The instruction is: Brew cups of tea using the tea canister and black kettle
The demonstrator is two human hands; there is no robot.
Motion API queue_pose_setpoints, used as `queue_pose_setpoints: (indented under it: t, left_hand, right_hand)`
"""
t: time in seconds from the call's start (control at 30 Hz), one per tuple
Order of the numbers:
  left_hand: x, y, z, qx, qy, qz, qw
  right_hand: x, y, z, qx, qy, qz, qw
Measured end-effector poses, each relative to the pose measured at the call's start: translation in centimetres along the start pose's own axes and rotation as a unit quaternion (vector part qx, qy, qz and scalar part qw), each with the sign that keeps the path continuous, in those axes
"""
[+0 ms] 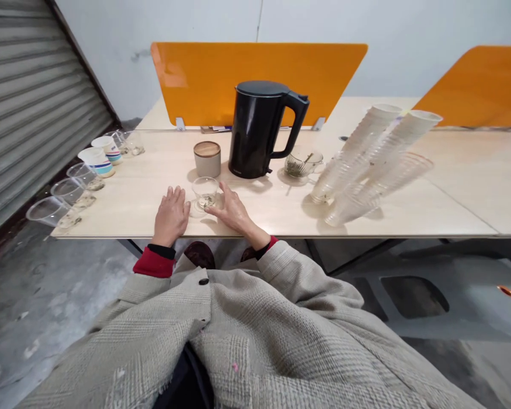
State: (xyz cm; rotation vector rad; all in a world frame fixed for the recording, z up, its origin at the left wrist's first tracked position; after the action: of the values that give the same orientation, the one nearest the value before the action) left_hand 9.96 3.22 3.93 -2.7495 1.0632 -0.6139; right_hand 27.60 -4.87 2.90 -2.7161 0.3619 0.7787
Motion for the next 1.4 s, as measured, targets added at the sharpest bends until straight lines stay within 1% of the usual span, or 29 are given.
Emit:
queue_pose_setpoints:
  t: [0.1, 0.2, 0.3, 0.4, 0.47, 0.57, 0.63, 0.73, 0.83, 0.93, 1.03, 1.13, 1.27, 1.4]
  left_hand:
    - [-0.8, 0.7, -0.6, 0.043, 0.017, -0.035, 0.998]
    - [-2.1, 1.5, -1.1, 0.066, 0.025, -0.052, 0.996]
    - [-3.9, 2.4, -1.9, 0.088, 0.017, -0.072, 0.993]
    - [-5.3, 3.0, -2.5, 0.105, 0.003, -0.107, 0.989]
    - [-5.6, 3.1, -2.5, 0.104, -0.001, -0.12, 0.987]
    - [-5.3, 3.2, -2.3, 0.09, 0.0, -0.119, 0.989]
    - [-5.1, 3.2, -2.1, 0.082, 0.001, -0.121, 0.989]
    - [-4.9, 3.3, -2.1, 0.081, 0.0, -0.12, 0.989]
    - [-4.9, 3.5, -2.3, 0.087, 0.003, -0.111, 0.99]
    - [-4.9, 3.5, -2.2, 0.079, 0.016, -0.11, 0.991]
    - [-5.1, 3.5, -2.1, 0.078, 0.028, -0.113, 0.99]
    - [-5.1, 3.6, -1.9, 0.082, 0.03, -0.108, 0.99]
    - [-5.1, 3.7, -1.7, 0.075, 0.03, -0.105, 0.991]
    - [-5.0, 3.7, -1.9, 0.072, 0.038, -0.105, 0.991]
  right_hand:
    - [-1.0, -1.0, 0.8, 0.046, -0.064, 0.011, 0.997]
    - [-1.8, -1.4, 1.4, 0.07, -0.102, 0.02, 0.992]
    - [-2.4, -1.3, 1.2, 0.091, -0.101, 0.014, 0.991]
    - [-3.7, -1.9, 0.5, 0.092, -0.098, -0.011, 0.991]
    - [-5.1, -3.4, 0.1, 0.089, -0.111, -0.039, 0.989]
    - [-8.0, -7.1, 0.4, 0.087, -0.132, -0.073, 0.985]
    - [-10.0, -10.4, 1.6, 0.09, -0.145, -0.073, 0.983]
    - [-12.4, -15.3, 4.6, 0.081, -0.173, -0.057, 0.98]
    - [-13.9, -19.4, 8.0, 0.071, -0.176, -0.042, 0.981]
    - [-14.6, -22.5, 10.8, 0.061, -0.163, -0.03, 0.984]
    - [-15.4, -24.6, 12.8, 0.046, -0.16, -0.029, 0.986]
    - [-16.4, -26.0, 14.2, 0.036, -0.151, -0.032, 0.987]
    - [-17.4, -27.0, 15.7, 0.031, -0.144, -0.036, 0.988]
    - [-17.7, -27.6, 16.6, 0.038, -0.147, -0.04, 0.988]
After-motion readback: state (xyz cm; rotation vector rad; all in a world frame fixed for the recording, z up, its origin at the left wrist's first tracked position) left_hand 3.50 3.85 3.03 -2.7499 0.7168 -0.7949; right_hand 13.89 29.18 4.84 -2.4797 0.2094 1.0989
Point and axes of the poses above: each hand's wrist, its own y-axis away from the middle knuckle, its own z-axis out of the palm, x = y × z, the point moved 6 cm from there along -y, towards the middle knuckle, and after that the axes turned 10 degrees about y, right-handed, at the moved point
